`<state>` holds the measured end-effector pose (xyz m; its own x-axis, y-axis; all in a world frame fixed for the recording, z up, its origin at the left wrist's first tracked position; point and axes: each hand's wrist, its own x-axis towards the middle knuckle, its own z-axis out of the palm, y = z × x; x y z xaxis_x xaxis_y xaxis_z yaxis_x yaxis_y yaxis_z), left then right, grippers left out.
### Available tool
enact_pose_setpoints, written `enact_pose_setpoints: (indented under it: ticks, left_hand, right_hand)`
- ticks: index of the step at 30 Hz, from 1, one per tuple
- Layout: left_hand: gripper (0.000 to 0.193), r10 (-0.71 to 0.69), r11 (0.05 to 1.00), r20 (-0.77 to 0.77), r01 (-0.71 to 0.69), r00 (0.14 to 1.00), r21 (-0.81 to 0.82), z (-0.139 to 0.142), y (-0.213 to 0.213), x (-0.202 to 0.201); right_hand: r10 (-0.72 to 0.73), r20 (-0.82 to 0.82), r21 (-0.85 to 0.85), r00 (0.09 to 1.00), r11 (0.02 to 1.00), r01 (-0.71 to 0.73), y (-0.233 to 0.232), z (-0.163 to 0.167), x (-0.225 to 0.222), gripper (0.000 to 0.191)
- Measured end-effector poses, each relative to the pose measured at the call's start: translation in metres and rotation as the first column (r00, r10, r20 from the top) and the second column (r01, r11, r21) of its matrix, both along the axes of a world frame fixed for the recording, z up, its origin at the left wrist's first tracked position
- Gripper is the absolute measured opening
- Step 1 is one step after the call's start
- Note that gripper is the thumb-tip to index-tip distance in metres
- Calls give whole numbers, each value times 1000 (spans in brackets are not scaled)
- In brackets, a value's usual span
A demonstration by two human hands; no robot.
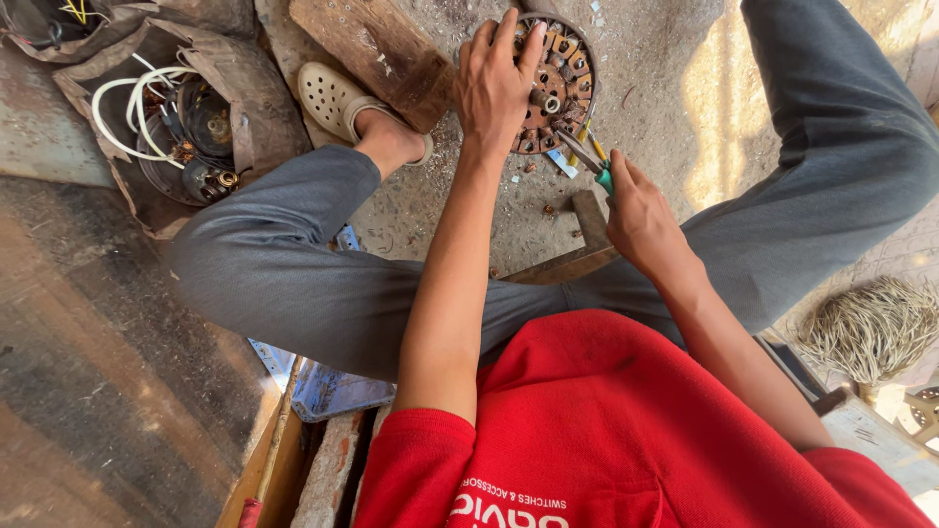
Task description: The person sits on the ground and uses pliers to remove small metal pieces from the slots of a circular motor stator. They repeatedly pick out debris and place it on the floor.
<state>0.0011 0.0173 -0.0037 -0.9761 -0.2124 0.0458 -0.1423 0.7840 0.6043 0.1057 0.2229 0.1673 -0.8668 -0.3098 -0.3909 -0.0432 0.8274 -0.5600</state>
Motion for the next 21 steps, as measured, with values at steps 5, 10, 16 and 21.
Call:
enact_pose_setpoints:
  ticks: [5,10,16,21]
  left_hand:
    - [59,12,1000,0,-12,1000,16,6,0,0]
    - [58,19,1000,19,-19,1000,3,11,1,0]
    - [60,12,1000,16,-12,1000,1,6,1,-1]
    - [61,-9,1000,27,9,1000,27,1,0,-1]
  right_hand:
    - [76,-190,32,979,997,-71,-18,-12,-12,54]
    - [-185,844,-232,504,720,653,-11,-40,-29,33]
    - [256,886,-423,386,110,899,23,-27,-5,33]
    - [-168,814,-373,556,582,722,24,6,-9,30]
